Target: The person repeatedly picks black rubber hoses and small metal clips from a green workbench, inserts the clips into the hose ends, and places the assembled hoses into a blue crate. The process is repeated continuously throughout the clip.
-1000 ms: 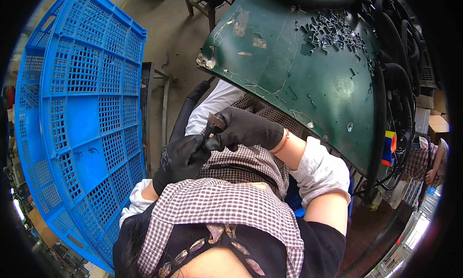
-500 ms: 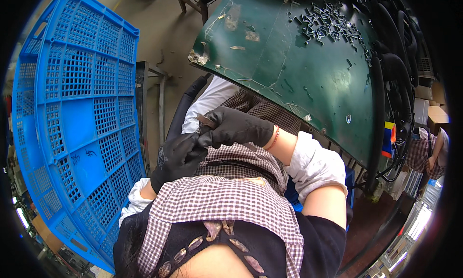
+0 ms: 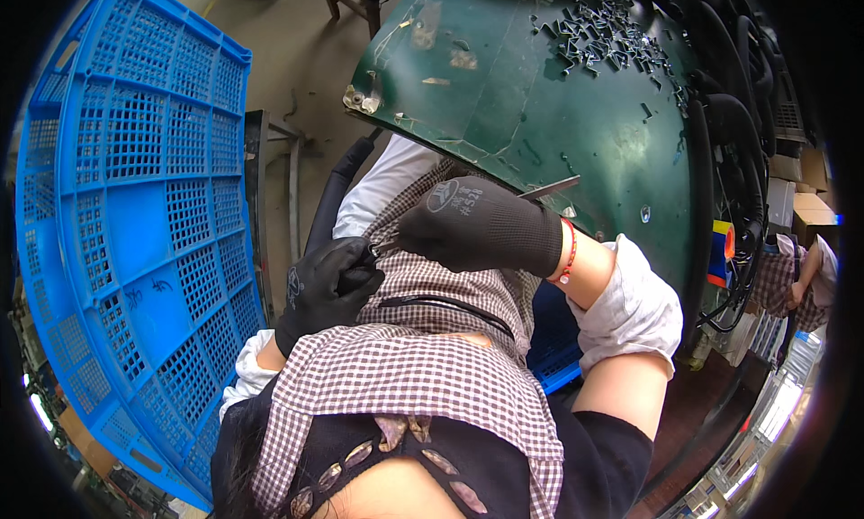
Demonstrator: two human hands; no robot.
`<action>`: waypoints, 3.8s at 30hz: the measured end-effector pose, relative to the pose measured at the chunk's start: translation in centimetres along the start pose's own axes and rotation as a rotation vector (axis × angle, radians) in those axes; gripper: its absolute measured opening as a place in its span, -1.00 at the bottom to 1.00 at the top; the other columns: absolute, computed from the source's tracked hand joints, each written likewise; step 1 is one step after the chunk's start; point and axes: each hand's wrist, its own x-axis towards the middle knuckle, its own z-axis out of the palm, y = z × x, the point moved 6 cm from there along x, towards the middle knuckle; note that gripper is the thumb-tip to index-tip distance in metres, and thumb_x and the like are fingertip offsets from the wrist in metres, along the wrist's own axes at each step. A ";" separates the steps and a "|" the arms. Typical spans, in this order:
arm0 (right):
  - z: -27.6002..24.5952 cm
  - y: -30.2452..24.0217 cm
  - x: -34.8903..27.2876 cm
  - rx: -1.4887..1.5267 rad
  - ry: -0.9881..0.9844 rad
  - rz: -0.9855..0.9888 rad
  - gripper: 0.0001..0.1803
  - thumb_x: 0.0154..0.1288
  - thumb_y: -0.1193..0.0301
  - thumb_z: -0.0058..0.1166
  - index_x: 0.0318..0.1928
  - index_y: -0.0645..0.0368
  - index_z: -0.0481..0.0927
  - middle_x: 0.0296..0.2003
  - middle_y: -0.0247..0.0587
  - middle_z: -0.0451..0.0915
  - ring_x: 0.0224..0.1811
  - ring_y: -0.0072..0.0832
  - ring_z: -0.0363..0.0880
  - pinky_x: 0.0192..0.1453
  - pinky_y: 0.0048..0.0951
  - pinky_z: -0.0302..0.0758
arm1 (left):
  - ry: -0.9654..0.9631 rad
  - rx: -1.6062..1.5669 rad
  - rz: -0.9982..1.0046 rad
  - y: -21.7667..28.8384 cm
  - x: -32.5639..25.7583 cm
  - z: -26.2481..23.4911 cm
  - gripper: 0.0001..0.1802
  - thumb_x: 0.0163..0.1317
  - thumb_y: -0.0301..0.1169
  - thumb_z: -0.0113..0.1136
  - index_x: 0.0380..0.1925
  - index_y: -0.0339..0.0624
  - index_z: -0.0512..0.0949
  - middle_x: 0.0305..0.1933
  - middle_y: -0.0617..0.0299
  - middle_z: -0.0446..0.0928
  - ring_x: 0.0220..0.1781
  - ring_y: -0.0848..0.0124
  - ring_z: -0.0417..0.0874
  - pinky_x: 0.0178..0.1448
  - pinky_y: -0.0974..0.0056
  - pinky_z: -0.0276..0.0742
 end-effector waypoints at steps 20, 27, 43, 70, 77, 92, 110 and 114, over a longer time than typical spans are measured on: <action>0.7 0.6 0.7 0.006 -0.089 -0.073 -0.85 0.14 0.37 0.18 -0.29 0.11 0.70 -0.39 -0.06 0.65 -0.32 -0.11 0.64 -0.19 -0.21 0.59 | -0.156 0.089 0.082 1.1 0.6 0.5 -0.47 -0.02 -0.58 0.41 0.03 -0.32 0.51 -0.13 -0.09 0.64 -0.23 0.10 0.74 -0.18 0.17 0.66; -7.5 1.6 -4.5 0.183 0.398 0.309 -0.79 0.15 0.31 0.27 -0.33 0.20 0.68 -0.50 -0.04 0.61 -0.40 -0.13 0.64 -0.22 -0.21 0.56 | 0.287 0.341 -0.223 -3.9 -1.7 -9.1 -0.52 0.10 -0.56 0.39 0.07 -0.33 0.53 -0.02 0.03 0.63 -0.17 0.28 0.70 -0.09 0.28 0.64; -0.9 -4.2 -10.5 -0.857 1.266 0.100 -0.61 0.25 0.27 0.04 0.10 -0.03 0.47 0.11 -0.08 0.46 -0.41 -0.37 0.59 -0.60 -0.38 0.51 | 0.465 -0.118 0.646 9.9 11.8 -10.9 -0.50 0.38 -0.21 0.13 0.11 -0.34 0.28 -0.14 0.04 0.47 -0.40 0.27 0.55 -0.42 0.22 0.55; 79.4 -32.3 -25.5 0.997 1.115 3.345 -0.57 0.46 0.12 -0.15 0.15 0.06 0.52 -0.11 0.01 0.61 0.01 -0.09 0.56 0.12 -0.06 0.47 | -1.122 -0.770 0.019 14.7 9.7 17.2 -0.41 0.37 -0.08 0.12 0.18 -0.35 0.44 -0.01 0.00 0.61 -0.18 0.25 0.63 -0.12 0.20 0.51; 81.6 -27.3 -33.2 0.030 0.853 3.320 -0.59 0.51 0.21 -0.18 0.23 0.08 0.49 0.25 -0.07 0.46 0.28 -0.29 0.38 0.28 -0.19 0.37 | -1.075 -0.685 -0.062 13.0 9.8 14.4 -0.54 0.39 -0.31 0.01 0.17 -0.39 0.44 0.01 -0.02 0.61 -0.12 0.31 0.62 -0.02 0.26 0.52; 42.9 -18.1 -62.6 -0.551 1.676 2.017 -0.65 0.47 0.24 -0.05 -0.06 0.28 0.63 -0.19 0.03 0.67 -0.14 -0.16 0.64 -0.03 -0.20 0.52 | -0.783 -0.370 -0.069 6.0 17.8 13.2 -0.65 0.34 -0.40 0.18 0.06 -0.37 0.50 -0.07 0.17 0.61 0.00 0.47 0.57 0.14 0.33 0.46; -9.3 24.8 -27.1 -0.258 1.046 1.228 -0.83 0.26 0.30 0.04 -0.16 -0.04 0.59 -0.14 -0.11 0.56 -0.22 -0.08 0.64 -0.22 -0.07 0.57 | -0.144 0.649 0.332 -5.6 50.5 22.9 -0.46 0.11 -0.25 0.28 0.08 -0.24 0.43 -0.10 -0.16 0.59 -0.01 -0.07 0.61 0.07 -0.06 0.49; -7.8 26.6 -27.9 -0.252 0.980 1.233 -0.79 0.25 0.35 0.03 -0.10 -0.04 0.57 -0.14 -0.08 0.55 -0.18 -0.09 0.65 -0.20 -0.07 0.58 | -0.444 0.669 0.088 -4.4 51.8 24.0 -0.42 0.02 -0.22 0.32 0.05 -0.22 0.47 0.01 -0.16 0.56 0.06 -0.04 0.59 0.10 -0.04 0.49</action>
